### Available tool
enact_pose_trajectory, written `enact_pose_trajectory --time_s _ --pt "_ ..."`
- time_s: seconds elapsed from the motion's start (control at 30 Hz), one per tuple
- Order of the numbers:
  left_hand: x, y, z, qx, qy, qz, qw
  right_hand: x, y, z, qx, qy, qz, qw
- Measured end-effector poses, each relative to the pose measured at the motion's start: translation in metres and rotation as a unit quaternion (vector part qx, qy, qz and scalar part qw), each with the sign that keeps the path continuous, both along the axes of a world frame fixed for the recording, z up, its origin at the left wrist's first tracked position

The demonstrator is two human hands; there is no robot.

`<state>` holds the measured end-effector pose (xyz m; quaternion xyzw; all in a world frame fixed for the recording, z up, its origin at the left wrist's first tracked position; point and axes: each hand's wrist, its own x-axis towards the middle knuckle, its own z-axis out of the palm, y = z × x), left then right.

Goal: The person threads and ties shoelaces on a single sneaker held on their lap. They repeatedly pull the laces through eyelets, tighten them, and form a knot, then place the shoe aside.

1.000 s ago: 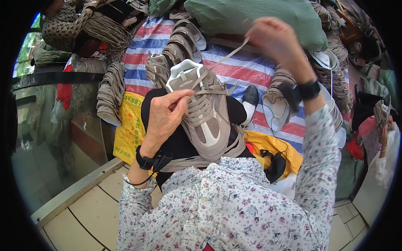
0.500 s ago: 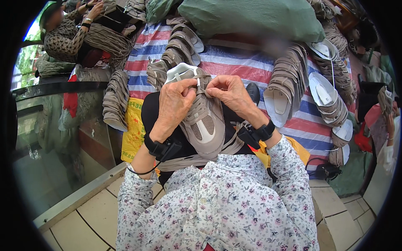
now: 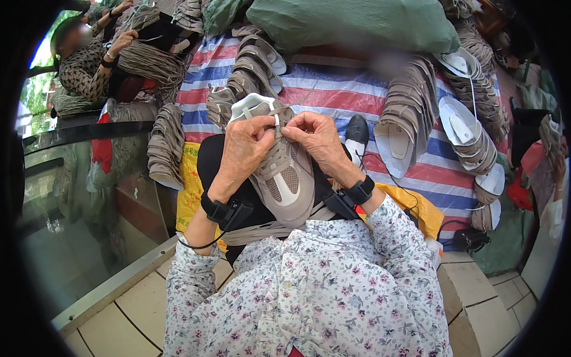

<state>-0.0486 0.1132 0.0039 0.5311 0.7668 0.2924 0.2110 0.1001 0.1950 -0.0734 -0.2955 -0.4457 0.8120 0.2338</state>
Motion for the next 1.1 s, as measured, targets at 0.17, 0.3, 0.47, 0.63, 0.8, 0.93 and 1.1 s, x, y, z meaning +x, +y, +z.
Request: enact_pose_trajectory --time_s 0.17,0.3,0.47,0.63,0.8,0.93,1.1 --pt "0.001 -0.002 -0.002 0.032 0.0 0.004 0.999 0.003 0.0 0.014 0.121 -0.032 -0.032 0.992" --pt "0.004 -0.009 0.002 0.036 -0.003 0.04 0.999 0.007 0.004 0.031 0.407 -0.052 -0.038 0.911" --pt "0.003 -0.019 0.006 0.098 0.095 0.067 0.988 -0.002 0.004 0.043 0.614 -0.09 -0.023 0.784" --pt "-0.026 -0.041 0.01 0.108 0.122 0.135 0.977 -0.008 0.006 0.047 0.627 -0.09 -0.013 0.774" --pt "-0.078 -0.082 0.013 0.108 0.13 0.231 0.958 -0.007 0.01 0.053 0.443 -0.073 0.022 0.893" --pt "-0.108 -0.118 0.006 0.087 0.089 0.271 0.955 -0.004 0.022 0.065 0.283 -0.104 0.115 0.947" --pt "-0.126 -0.147 -0.01 0.082 0.027 0.318 0.944 -0.004 0.034 0.075 0.08 -0.049 0.17 0.981"
